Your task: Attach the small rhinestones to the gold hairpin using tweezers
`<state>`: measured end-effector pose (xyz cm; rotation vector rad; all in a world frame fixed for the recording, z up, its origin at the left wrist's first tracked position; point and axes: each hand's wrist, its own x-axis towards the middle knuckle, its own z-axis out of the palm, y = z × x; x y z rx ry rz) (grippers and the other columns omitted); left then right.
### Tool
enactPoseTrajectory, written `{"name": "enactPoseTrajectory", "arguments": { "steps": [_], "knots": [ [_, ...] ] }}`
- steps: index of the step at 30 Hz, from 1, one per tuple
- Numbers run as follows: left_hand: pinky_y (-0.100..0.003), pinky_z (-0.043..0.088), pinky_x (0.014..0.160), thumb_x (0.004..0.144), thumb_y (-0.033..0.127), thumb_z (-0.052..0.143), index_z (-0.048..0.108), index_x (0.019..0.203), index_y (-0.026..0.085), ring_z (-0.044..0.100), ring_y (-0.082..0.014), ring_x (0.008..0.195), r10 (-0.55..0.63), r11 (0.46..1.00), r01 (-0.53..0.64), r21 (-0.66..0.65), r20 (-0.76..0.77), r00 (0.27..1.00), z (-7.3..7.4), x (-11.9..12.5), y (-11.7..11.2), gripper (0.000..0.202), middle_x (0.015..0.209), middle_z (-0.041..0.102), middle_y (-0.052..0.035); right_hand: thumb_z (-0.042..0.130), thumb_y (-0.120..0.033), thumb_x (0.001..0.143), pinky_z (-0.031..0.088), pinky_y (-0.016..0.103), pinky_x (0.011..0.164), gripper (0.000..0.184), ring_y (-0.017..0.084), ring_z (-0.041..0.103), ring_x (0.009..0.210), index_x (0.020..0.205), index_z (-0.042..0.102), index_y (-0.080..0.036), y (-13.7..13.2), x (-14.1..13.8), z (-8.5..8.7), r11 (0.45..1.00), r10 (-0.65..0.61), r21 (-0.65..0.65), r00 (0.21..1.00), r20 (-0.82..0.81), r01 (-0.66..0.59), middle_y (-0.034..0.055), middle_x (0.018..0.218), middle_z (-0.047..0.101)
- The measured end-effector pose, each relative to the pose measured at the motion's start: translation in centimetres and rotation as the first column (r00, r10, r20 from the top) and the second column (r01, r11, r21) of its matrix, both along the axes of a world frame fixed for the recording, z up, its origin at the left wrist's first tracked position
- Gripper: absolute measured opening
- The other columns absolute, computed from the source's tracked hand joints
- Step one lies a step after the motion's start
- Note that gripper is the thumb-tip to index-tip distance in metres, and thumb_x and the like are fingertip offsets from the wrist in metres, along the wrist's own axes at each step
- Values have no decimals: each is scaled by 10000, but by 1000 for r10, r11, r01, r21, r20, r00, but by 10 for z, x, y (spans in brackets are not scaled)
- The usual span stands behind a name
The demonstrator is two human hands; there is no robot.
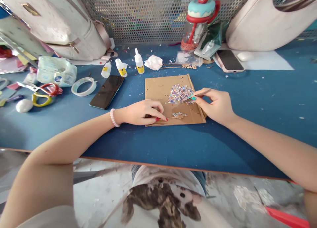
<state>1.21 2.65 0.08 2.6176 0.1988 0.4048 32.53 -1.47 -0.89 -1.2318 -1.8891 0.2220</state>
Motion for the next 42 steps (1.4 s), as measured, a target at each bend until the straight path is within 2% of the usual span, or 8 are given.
{"name": "enactPoseTrajectory", "arguments": {
  "steps": [4,19,23,28,32,42],
  "knots": [
    [-248,526,852,1015,208,507,759,1191,251,656,-145,874,-1,1000,1,-2,3,1000,0,0,0,310,1087,677,-101,652,-298,875,556,310,588,127,201,761,805,869,775,-267,0,0,0,1000,-4,-2,1000,5,4,12,928,812],
    [-243,520,842,1011,189,504,753,1191,223,657,-141,866,-8,999,8,32,13,1000,-1,0,0,309,1087,671,-106,649,-241,885,572,289,639,112,185,763,787,874,760,-229,-1,0,-1,996,39,73,999,14,-40,23,908,807],
    [-248,522,846,1006,188,509,748,1200,222,665,-148,878,-4,999,4,41,5,1000,0,0,-1,310,1091,672,-108,645,-237,916,598,295,685,101,175,759,757,891,742,-234,-10,-3,3,988,100,113,995,16,-101,16,874,799],
    [-256,523,852,1006,191,502,747,1202,207,664,-148,883,-2,999,2,48,0,1000,1,1,-1,314,1101,674,-119,666,-163,907,597,251,695,98,143,756,741,888,710,-249,-26,-11,12,961,211,161,973,95,-224,-3,874,799],
    [-258,521,845,1003,192,500,752,1196,205,663,-144,866,1,999,-1,50,1,1000,1,2,-2,318,1099,680,-120,640,-132,924,568,226,638,125,128,739,719,904,688,-246,-33,-15,16,932,284,189,947,151,-310,-5,814,777],
    [-261,518,840,1003,200,499,750,1205,212,665,-143,852,4,999,-4,39,-6,1000,1,1,-2,322,1108,681,-120,643,-64,909,583,262,676,169,151,728,738,928,652,-232,-36,-19,15,890,330,258,921,205,-376,4,792,766]
  ]
}}
